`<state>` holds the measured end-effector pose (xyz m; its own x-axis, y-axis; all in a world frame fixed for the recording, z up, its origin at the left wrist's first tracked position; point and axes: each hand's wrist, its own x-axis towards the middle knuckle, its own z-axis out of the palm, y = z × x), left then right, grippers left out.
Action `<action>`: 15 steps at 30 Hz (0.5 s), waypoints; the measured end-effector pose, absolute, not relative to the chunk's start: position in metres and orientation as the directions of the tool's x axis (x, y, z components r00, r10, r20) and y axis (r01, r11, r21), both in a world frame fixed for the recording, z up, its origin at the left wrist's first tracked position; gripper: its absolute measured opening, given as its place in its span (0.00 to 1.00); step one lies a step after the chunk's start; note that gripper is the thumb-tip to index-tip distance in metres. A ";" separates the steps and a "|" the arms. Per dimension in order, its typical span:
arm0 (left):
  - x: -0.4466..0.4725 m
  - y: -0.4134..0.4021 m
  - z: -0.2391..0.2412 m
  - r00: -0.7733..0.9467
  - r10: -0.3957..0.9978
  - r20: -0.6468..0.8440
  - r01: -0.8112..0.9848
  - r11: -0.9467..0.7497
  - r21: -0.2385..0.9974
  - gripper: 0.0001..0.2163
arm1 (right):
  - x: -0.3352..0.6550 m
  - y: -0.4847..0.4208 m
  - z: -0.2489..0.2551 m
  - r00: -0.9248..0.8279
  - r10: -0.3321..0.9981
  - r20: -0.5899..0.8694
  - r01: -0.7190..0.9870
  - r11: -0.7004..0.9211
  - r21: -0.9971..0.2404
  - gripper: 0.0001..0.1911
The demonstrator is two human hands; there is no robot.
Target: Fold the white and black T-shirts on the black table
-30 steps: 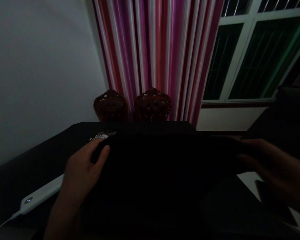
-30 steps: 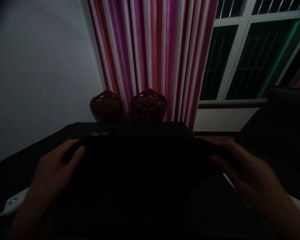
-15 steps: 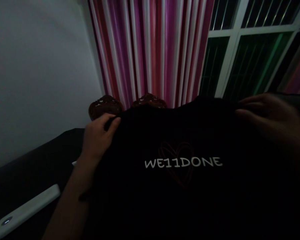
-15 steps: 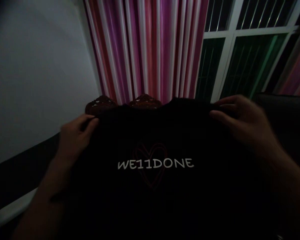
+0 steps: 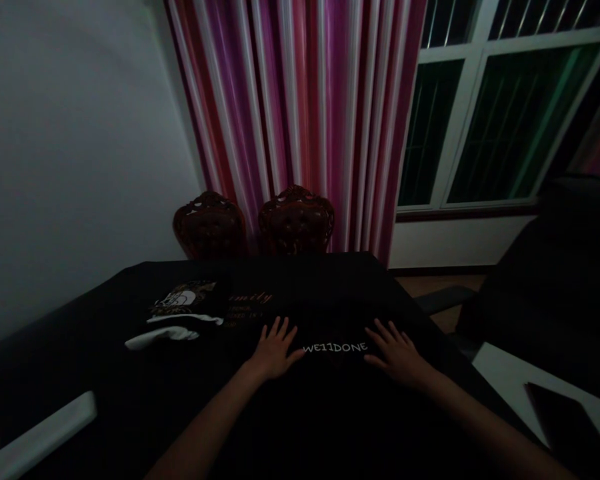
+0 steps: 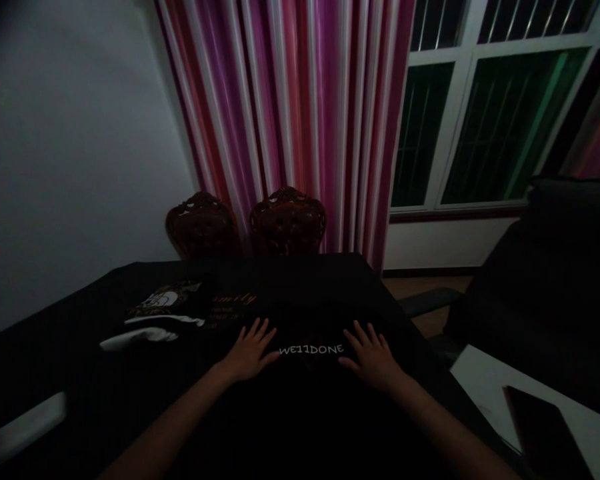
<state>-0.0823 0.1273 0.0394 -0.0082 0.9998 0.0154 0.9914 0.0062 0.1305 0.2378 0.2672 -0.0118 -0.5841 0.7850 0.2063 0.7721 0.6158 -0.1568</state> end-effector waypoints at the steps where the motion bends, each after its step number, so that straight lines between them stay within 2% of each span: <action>1: -0.085 0.129 0.032 -0.016 1.000 -0.004 0.992 0.017 0.123 0.32 | 0.239 0.265 -0.019 -0.583 0.784 0.215 0.778 0.614 -0.130 0.35; 6: -0.109 0.137 0.020 0.041 0.998 0.049 0.992 -0.047 0.119 0.28 | 0.239 0.258 -0.027 -0.583 0.773 0.252 0.780 0.619 -0.093 0.34; 8: -0.111 0.140 0.024 0.049 0.998 0.050 0.994 -0.054 0.093 0.27 | 0.241 0.262 -0.020 -0.591 0.774 0.228 0.769 0.626 -0.130 0.34; 10: -0.100 0.140 0.030 0.029 0.997 0.076 0.999 -0.030 0.018 0.26 | 0.248 0.274 -0.010 -0.596 0.774 0.214 0.740 0.633 -0.227 0.32; 13: -0.051 0.127 0.043 0.074 0.985 0.158 0.994 -0.061 -0.091 0.23 | 0.270 0.302 0.001 -0.445 0.840 0.312 0.754 0.539 -0.375 0.28; 15: 0.004 0.109 0.051 0.180 0.969 0.172 0.984 -0.174 -0.050 0.20 | 0.286 0.320 0.001 -0.265 0.893 0.363 0.823 0.405 -0.398 0.27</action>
